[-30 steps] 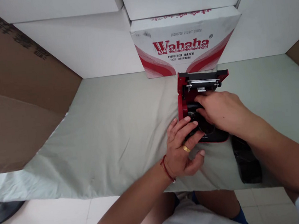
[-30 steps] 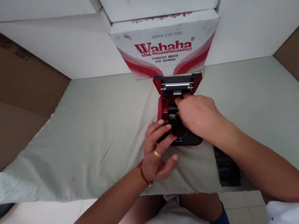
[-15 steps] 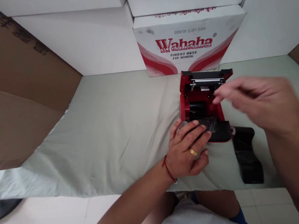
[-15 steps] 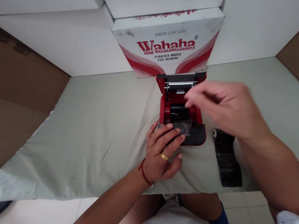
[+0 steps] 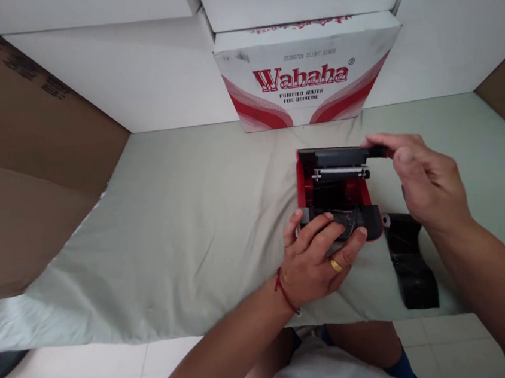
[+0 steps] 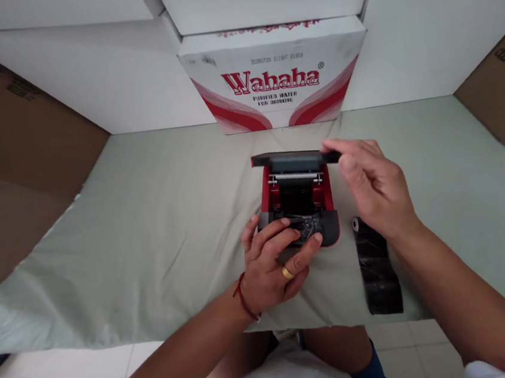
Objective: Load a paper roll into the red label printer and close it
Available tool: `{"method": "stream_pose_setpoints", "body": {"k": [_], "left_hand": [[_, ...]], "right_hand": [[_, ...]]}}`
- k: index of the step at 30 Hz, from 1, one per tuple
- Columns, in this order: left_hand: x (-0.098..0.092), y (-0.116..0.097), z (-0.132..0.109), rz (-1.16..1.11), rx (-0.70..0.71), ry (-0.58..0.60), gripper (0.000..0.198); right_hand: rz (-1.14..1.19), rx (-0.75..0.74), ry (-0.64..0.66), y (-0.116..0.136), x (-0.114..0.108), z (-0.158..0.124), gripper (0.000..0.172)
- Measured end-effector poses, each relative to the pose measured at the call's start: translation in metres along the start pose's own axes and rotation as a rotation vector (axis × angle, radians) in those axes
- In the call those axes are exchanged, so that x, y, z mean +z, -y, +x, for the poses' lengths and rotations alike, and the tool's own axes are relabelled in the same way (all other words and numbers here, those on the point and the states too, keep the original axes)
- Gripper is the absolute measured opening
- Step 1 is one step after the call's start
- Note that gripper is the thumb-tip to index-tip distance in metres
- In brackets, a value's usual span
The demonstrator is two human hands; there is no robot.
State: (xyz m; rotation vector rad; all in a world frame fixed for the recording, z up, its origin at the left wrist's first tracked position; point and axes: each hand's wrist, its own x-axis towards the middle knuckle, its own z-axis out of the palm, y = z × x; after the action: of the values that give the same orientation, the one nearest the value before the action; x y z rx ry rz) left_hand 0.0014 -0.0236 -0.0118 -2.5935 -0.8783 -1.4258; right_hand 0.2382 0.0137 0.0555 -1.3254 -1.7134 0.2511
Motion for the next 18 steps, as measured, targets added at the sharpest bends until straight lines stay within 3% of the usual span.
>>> {"method": "stream_pose_setpoints", "body": {"k": [6,9,13,18], "left_hand": [[0.003,-0.001,-0.002,0.019,-0.014,-0.047,0.033],[0.002,0.000,-0.001,0.034,-0.013,-0.051,0.032],[0.001,0.000,-0.001,0.037,-0.016,-0.050,0.032],[0.002,-0.003,-0.005,-0.002,-0.037,-0.047,0.034]], "right_hand": [[-0.005,-0.224,0.090,0.001,-0.007,-0.030,0.043],[0.020,-0.258,0.109,-0.006,0.000,-0.044,0.041],[0.036,-0.271,0.039,-0.011,0.012,-0.056,0.038],[-0.083,-0.346,0.037,-0.008,0.013,-0.057,0.037]]}}
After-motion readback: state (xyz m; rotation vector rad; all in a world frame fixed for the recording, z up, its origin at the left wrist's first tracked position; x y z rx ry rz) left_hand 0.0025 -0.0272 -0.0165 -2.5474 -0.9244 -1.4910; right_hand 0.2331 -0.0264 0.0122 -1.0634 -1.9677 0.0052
